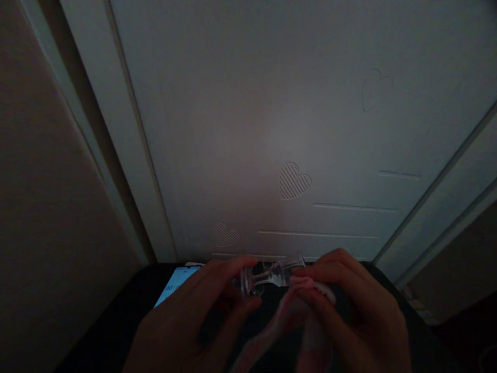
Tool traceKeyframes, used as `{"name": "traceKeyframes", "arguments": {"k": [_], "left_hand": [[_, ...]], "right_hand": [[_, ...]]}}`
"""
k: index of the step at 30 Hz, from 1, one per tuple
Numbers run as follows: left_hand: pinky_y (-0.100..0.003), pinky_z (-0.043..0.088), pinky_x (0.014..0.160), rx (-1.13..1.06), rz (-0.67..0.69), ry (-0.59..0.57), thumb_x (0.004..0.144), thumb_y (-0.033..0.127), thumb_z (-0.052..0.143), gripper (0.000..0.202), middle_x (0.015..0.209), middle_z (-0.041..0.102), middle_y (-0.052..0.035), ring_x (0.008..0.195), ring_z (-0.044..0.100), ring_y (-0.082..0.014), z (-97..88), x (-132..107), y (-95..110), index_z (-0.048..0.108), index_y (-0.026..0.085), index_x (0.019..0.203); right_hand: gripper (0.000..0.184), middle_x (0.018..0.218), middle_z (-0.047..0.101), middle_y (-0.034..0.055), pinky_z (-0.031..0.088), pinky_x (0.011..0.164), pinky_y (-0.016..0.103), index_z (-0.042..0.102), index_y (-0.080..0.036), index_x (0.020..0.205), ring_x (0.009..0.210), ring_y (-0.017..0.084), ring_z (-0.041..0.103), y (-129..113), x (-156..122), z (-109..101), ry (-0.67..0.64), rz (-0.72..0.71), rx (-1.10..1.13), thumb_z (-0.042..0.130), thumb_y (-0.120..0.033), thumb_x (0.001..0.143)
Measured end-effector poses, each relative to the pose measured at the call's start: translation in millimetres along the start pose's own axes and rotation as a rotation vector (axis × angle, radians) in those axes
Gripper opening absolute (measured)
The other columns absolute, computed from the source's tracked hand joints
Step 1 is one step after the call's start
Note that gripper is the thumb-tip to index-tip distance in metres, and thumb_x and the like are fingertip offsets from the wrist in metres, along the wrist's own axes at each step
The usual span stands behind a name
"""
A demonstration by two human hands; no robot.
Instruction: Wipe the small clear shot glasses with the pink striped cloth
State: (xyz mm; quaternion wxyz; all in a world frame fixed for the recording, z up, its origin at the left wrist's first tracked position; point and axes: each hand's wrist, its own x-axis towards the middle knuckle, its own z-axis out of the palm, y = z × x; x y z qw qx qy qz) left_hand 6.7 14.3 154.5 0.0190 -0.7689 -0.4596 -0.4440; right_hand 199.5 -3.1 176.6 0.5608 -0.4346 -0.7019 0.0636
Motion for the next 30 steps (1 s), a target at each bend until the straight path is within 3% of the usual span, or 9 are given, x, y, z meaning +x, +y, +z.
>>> {"name": "traceKeyframes", "arguments": {"k": [9,30], "left_hand": [[-0.016,0.056,0.059,-0.034,-0.042,-0.028,0.078,0.039,0.06,0.029,0.081,0.071,0.0069,0.057,0.067,-0.0107,2.7,0.7,1.0,0.055,0.033,0.106],[-0.013,0.055,0.056,0.014,-0.018,-0.013,0.078,0.04,0.06,0.03,0.083,0.071,0.0069,0.06,0.068,-0.0101,1.0,-0.7,-0.3,0.055,0.032,0.106]], "right_hand": [[0.012,0.071,0.061,-0.002,0.047,0.051,0.017,0.067,-0.023,0.079,0.062,0.01,0.059,1.9,-0.1,-1.1,-0.021,-0.009,0.003,0.062,-0.013,0.075],[0.011,0.071,0.062,-0.0014,0.048,0.052,0.018,0.068,-0.023,0.079,0.063,0.011,0.06,-0.7,0.3,-0.7,-0.015,-0.028,-0.023,0.062,-0.014,0.075]]}}
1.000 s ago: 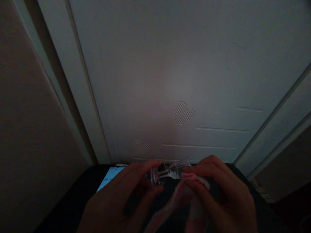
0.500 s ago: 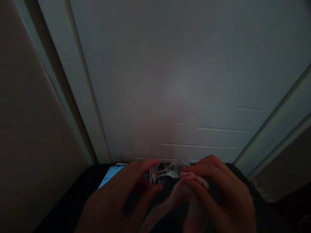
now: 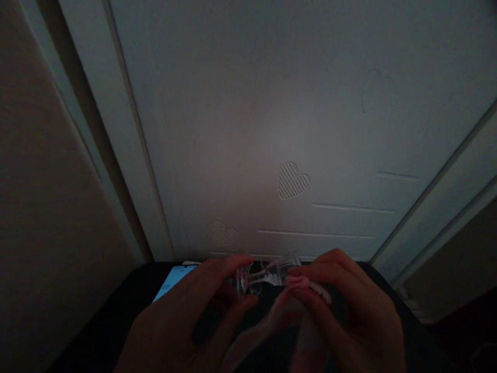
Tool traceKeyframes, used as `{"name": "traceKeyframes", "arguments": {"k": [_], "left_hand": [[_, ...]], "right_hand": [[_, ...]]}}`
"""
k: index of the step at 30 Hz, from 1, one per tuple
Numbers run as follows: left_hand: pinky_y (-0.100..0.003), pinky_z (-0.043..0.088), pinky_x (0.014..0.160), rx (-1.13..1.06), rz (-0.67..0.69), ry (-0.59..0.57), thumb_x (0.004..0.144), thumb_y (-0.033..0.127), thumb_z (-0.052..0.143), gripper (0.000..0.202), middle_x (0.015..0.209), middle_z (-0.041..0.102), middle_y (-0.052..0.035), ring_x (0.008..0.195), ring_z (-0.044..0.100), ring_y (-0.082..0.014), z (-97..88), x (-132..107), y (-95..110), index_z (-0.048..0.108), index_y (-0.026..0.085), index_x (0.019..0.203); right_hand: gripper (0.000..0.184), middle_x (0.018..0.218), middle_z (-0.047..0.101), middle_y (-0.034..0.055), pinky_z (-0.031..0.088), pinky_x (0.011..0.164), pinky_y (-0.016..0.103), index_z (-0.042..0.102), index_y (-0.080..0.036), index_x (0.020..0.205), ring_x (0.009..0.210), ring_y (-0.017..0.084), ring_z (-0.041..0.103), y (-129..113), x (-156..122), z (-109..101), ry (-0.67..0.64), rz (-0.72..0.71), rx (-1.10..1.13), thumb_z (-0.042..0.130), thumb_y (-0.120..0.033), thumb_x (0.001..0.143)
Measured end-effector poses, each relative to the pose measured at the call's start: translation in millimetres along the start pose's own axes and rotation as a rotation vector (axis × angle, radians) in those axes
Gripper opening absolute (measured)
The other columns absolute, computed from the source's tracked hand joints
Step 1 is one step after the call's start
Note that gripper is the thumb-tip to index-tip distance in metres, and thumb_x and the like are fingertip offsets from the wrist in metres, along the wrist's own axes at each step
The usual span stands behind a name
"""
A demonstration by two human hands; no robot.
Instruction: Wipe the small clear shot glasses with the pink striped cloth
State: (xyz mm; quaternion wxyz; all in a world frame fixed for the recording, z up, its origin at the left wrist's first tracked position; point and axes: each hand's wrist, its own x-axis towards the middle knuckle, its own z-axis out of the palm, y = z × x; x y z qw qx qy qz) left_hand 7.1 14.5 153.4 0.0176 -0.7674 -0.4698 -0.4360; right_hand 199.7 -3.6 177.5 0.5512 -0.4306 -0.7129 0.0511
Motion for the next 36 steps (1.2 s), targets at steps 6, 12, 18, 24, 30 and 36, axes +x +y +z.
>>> {"name": "traceKeyframes", "arguments": {"k": [6,12,18,24,30,36], "left_hand": [[-0.014,0.056,0.057,-0.021,0.017,0.001,0.077,0.041,0.061,0.034,0.089,0.071,0.0055,0.066,0.068,-0.0112,-1.1,-0.4,-1.1,0.055,0.032,0.109],[-0.014,0.056,0.059,-0.043,0.028,-0.014,0.078,0.039,0.06,0.035,0.093,0.071,0.0058,0.066,0.068,-0.0102,-2.5,0.9,0.2,0.054,0.034,0.112],[-0.014,0.056,0.062,-0.059,0.01,0.004,0.079,0.039,0.059,0.035,0.094,0.071,0.0069,0.068,0.069,-0.0099,-3.1,0.0,0.1,0.053,0.035,0.114],[-0.014,0.056,0.058,-0.05,-0.009,0.002,0.078,0.041,0.059,0.033,0.091,0.072,0.0062,0.065,0.068,-0.0106,-1.5,0.5,-0.2,0.056,0.034,0.11],[-0.014,0.055,0.055,-0.044,-0.01,-0.019,0.078,0.043,0.058,0.031,0.088,0.072,0.0051,0.063,0.068,-0.0113,-2.2,2.0,1.3,0.058,0.032,0.107],[-0.014,0.055,0.056,-0.027,-0.029,-0.018,0.078,0.043,0.059,0.032,0.088,0.072,0.0054,0.064,0.069,-0.0117,-3.0,0.2,1.7,0.057,0.033,0.108]], "right_hand": [[0.013,0.073,0.062,-0.0003,0.049,0.053,0.019,0.068,-0.023,0.08,0.064,0.013,0.061,1.1,0.1,-0.3,0.006,0.005,-0.002,0.06,-0.013,0.075],[0.019,0.076,0.061,0.0009,0.05,0.054,0.02,0.069,-0.025,0.084,0.066,0.013,0.061,0.1,0.5,-0.5,-0.003,0.021,-0.011,0.055,-0.014,0.079],[0.021,0.077,0.06,0.0,0.05,0.055,0.019,0.069,-0.026,0.087,0.067,0.012,0.06,0.8,-0.6,-0.5,-0.015,0.003,0.014,0.056,-0.012,0.079],[0.02,0.077,0.061,0.0002,0.05,0.055,0.019,0.069,-0.025,0.086,0.067,0.012,0.06,1.5,-1.6,-1.1,-0.018,0.005,0.002,0.056,-0.012,0.079],[0.018,0.075,0.062,0.0009,0.05,0.053,0.02,0.07,-0.025,0.087,0.064,0.013,0.061,1.3,0.0,-1.2,-0.011,0.002,-0.029,0.056,-0.015,0.079],[0.02,0.075,0.063,0.0,0.05,0.053,0.019,0.069,-0.025,0.089,0.065,0.012,0.061,1.2,0.0,-2.4,-0.016,-0.002,-0.037,0.057,-0.014,0.079]]}}
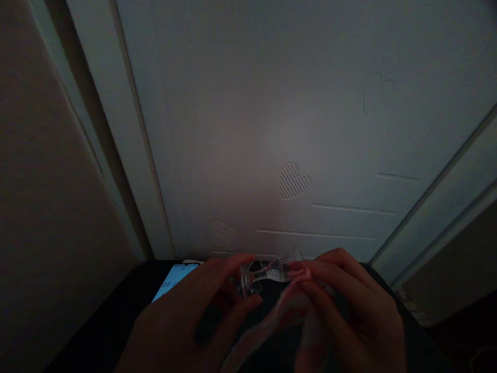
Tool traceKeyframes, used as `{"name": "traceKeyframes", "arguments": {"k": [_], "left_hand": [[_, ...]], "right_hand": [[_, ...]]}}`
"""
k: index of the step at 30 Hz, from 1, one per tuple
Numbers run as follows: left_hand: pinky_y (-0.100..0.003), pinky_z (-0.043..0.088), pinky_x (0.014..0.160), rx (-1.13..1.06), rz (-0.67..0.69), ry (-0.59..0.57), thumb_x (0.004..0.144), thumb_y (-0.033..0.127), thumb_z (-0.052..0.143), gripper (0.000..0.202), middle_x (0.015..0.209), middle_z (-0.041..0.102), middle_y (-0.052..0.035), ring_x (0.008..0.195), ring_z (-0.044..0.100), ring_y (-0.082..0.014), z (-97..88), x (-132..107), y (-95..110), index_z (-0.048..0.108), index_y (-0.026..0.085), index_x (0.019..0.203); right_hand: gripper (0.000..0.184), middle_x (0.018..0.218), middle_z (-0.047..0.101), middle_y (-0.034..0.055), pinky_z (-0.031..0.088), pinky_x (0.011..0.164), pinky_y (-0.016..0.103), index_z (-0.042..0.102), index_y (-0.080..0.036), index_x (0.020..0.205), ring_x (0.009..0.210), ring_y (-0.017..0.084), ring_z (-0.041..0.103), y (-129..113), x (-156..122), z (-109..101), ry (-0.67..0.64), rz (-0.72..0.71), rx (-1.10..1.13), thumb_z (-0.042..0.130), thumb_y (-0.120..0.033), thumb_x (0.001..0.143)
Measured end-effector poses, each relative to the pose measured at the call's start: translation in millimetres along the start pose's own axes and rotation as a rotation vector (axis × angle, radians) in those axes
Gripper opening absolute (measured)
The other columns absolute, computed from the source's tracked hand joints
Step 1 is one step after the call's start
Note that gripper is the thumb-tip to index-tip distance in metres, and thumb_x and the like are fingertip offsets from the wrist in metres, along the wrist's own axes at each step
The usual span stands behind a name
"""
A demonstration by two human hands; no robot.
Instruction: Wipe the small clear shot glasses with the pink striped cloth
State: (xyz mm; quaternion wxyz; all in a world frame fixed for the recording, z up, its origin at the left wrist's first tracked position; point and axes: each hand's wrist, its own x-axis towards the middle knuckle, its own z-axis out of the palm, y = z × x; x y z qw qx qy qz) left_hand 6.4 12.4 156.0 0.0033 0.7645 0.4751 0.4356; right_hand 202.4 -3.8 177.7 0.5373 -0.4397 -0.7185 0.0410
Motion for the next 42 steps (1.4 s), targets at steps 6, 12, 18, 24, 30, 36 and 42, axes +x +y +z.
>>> {"name": "traceKeyframes", "arguments": {"k": [6,12,18,24,30,36,42], "left_hand": [[-0.013,0.054,0.055,0.005,0.039,0.008,0.077,0.041,0.06,0.031,0.087,0.072,0.0071,0.062,0.068,-0.0105,-1.1,2.4,2.6,0.055,0.033,0.107],[-0.011,0.053,0.054,0.011,0.055,0.008,0.077,0.038,0.061,0.032,0.086,0.071,0.0092,0.061,0.067,-0.0085,-1.6,4.4,4.1,0.053,0.034,0.108],[-0.013,0.054,0.055,0.016,0.043,0.025,0.078,0.039,0.059,0.031,0.087,0.071,0.0081,0.06,0.067,-0.0091,-1.9,3.6,5.0,0.053,0.034,0.109],[-0.011,0.053,0.053,-0.001,0.064,0.023,0.077,0.034,0.062,0.033,0.085,0.071,0.0093,0.061,0.067,-0.0081,-1.9,2.9,6.0,0.052,0.034,0.109],[-0.012,0.053,0.053,-0.008,0.02,0.002,0.077,0.04,0.061,0.031,0.08,0.071,0.0093,0.058,0.067,-0.0087,-0.6,2.4,4.3,0.055,0.034,0.107],[-0.014,0.053,0.053,0.021,-0.014,-0.007,0.076,0.042,0.062,0.03,0.079,0.071,0.008,0.059,0.067,-0.0103,-1.3,2.4,4.4,0.057,0.033,0.105],[-0.014,0.052,0.052,0.01,-0.021,-0.002,0.076,0.036,0.063,0.029,0.075,0.07,0.0093,0.057,0.066,-0.0098,0.3,5.0,5.9,0.057,0.035,0.104]], "right_hand": [[0.021,0.077,0.063,-0.0005,0.05,0.053,0.018,0.069,-0.026,0.091,0.066,0.012,0.062,-0.6,-0.3,0.1,0.001,0.009,0.008,0.057,-0.014,0.078],[0.02,0.077,0.062,-0.0001,0.05,0.054,0.019,0.069,-0.026,0.09,0.066,0.013,0.062,-0.5,0.0,0.4,-0.001,0.01,0.014,0.057,-0.014,0.079],[0.019,0.076,0.062,-0.0004,0.049,0.053,0.018,0.069,-0.026,0.089,0.066,0.012,0.061,-1.0,-1.3,1.2,0.008,0.02,0.05,0.058,-0.015,0.079],[0.019,0.075,0.061,-0.0011,0.048,0.052,0.019,0.069,-0.026,0.089,0.064,0.012,0.061,-1.7,-1.4,1.5,0.009,0.033,0.061,0.057,-0.014,0.079],[0.018,0.076,0.063,-0.0026,0.048,0.054,0.018,0.068,-0.027,0.086,0.066,0.011,0.061,-1.9,1.5,2.9,0.017,0.035,0.064,0.059,-0.014,0.078],[0.019,0.08,0.064,-0.0035,0.048,0.06,0.019,0.063,-0.028,0.092,0.07,0.011,0.062,-0.6,0.1,6.0,0.079,0.123,0.088,0.06,-0.015,0.078],[0.017,0.076,0.065,-0.0036,0.048,0.057,0.02,0.062,-0.027,0.089,0.066,0.012,0.063,0.7,-2.7,5.7,0.069,0.179,0.143,0.058,-0.015,0.078]]}}
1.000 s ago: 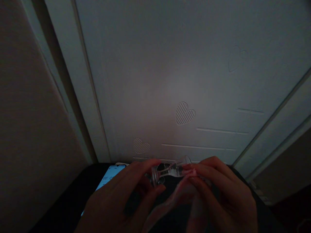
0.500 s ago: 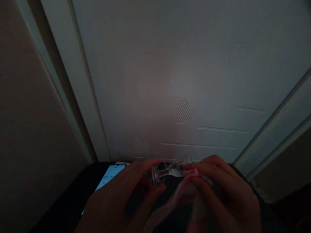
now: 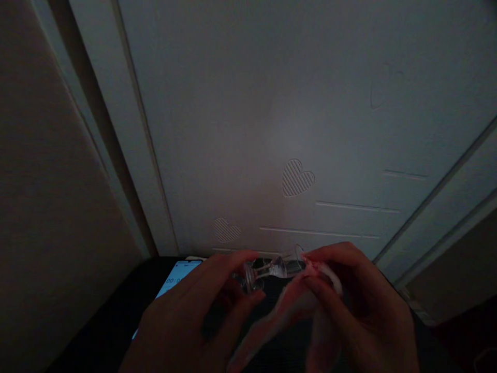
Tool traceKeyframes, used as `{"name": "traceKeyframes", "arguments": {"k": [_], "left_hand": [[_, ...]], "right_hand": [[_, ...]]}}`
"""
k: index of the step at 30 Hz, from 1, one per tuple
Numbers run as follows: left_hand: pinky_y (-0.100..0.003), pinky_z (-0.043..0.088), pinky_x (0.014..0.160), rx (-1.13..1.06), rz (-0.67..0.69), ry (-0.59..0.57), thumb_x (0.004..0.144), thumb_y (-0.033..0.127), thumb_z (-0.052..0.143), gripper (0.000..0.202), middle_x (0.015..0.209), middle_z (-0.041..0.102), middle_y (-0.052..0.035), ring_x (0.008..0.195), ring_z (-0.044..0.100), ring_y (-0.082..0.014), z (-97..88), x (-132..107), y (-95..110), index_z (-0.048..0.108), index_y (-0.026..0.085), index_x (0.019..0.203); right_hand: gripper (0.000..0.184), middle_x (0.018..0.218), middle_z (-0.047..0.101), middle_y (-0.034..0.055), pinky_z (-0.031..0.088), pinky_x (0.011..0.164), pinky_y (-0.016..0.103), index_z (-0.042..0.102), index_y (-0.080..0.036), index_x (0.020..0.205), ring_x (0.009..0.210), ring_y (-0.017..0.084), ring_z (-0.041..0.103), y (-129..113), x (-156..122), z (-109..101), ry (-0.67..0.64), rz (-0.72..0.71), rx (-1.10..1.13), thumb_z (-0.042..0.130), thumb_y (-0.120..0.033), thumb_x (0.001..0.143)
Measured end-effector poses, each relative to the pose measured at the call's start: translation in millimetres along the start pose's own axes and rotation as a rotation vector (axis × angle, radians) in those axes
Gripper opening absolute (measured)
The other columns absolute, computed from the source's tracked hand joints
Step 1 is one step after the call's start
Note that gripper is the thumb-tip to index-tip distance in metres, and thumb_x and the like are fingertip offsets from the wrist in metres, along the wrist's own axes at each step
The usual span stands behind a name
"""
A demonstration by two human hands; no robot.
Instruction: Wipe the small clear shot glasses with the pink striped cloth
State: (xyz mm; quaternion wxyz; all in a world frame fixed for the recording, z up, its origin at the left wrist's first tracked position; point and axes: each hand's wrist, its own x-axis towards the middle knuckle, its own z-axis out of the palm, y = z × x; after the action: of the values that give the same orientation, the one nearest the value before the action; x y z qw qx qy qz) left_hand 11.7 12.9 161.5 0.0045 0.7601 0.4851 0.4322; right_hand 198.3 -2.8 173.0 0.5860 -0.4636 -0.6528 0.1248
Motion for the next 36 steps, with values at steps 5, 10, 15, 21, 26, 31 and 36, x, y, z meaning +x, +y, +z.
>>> {"name": "traceKeyframes", "arguments": {"k": [5,10,15,21,26,31,36], "left_hand": [[-0.016,0.054,0.056,-0.105,-0.044,0.016,0.077,0.037,0.06,0.027,0.076,0.071,0.0085,0.059,0.066,-0.0112,0.6,-3,-1,0.059,0.035,0.104],[-0.016,0.055,0.058,-0.126,-0.104,-0.05,0.075,0.039,0.062,0.029,0.085,0.073,0.0083,0.068,0.069,-0.0123,-0.1,-5,-3,0.062,0.037,0.103],[-0.017,0.056,0.06,-0.159,-0.173,-0.056,0.075,0.04,0.061,0.027,0.084,0.073,0.0088,0.067,0.069,-0.0124,1.0,-4,-3,0.063,0.036,0.101],[-0.019,0.057,0.06,-0.188,-0.202,-0.082,0.075,0.036,0.061,0.027,0.08,0.073,0.0064,0.063,0.069,-0.0134,-2.5,-3,2,0.063,0.034,0.102],[-0.02,0.056,0.058,-0.202,-0.18,-0.081,0.075,0.03,0.06,0.026,0.078,0.073,0.0058,0.065,0.069,-0.0142,-6.4,-3,2,0.063,0.033,0.101],[-0.016,0.055,0.056,-0.196,-0.154,-0.082,0.075,0.028,0.061,0.024,0.077,0.072,0.0077,0.064,0.069,-0.0123,-9.0,-2,4,0.061,0.034,0.098],[-0.014,0.054,0.054,-0.161,-0.15,-0.089,0.075,0.032,0.06,0.022,0.076,0.072,0.0089,0.063,0.069,-0.0111,-10.7,0,8,0.061,0.035,0.097]], "right_hand": [[0.018,0.073,0.066,-0.0038,0.049,0.055,0.018,0.063,-0.027,0.086,0.062,0.011,0.064,-4,0,2,0.025,0.02,0.079,0.062,-0.013,0.074],[0.022,0.076,0.067,-0.003,0.051,0.051,0.018,0.059,-0.028,0.088,0.062,0.013,0.065,-1,-2,3,0.073,0.131,0.238,0.065,-0.014,0.071],[0.013,0.07,0.065,-0.0035,0.049,0.05,0.015,0.061,-0.025,0.078,0.061,0.011,0.064,7,-2,1,0.027,0.154,0.273,0.063,-0.014,0.073],[0.008,0.073,0.066,-0.0021,0.048,0.051,0.017,0.062,-0.024,0.078,0.061,0.011,0.062,7,-3,-2,-0.051,0.161,0.209,0.06,-0.017,0.076],[0.012,0.081,0.063,-0.0008,0.05,0.059,0.017,0.062,-0.024,0.08,0.073,0.012,0.062,3,-1,-1,-0.038,0.078,0.227,0.058,-0.013,0.077],[0.011,0.09,0.057,0.001,0.05,0.066,0.02,0.063,-0.023,0.077,0.085,0.014,0.059,4,1,-2,-0.067,0.027,0.204,0.058,-0.013,0.077],[0.012,0.086,0.055,0.0005,0.048,0.064,0.02,0.065,-0.024,0.079,0.08,0.013,0.058,3,1,-3,-0.115,0.041,0.169,0.056,-0.015,0.08]]}}
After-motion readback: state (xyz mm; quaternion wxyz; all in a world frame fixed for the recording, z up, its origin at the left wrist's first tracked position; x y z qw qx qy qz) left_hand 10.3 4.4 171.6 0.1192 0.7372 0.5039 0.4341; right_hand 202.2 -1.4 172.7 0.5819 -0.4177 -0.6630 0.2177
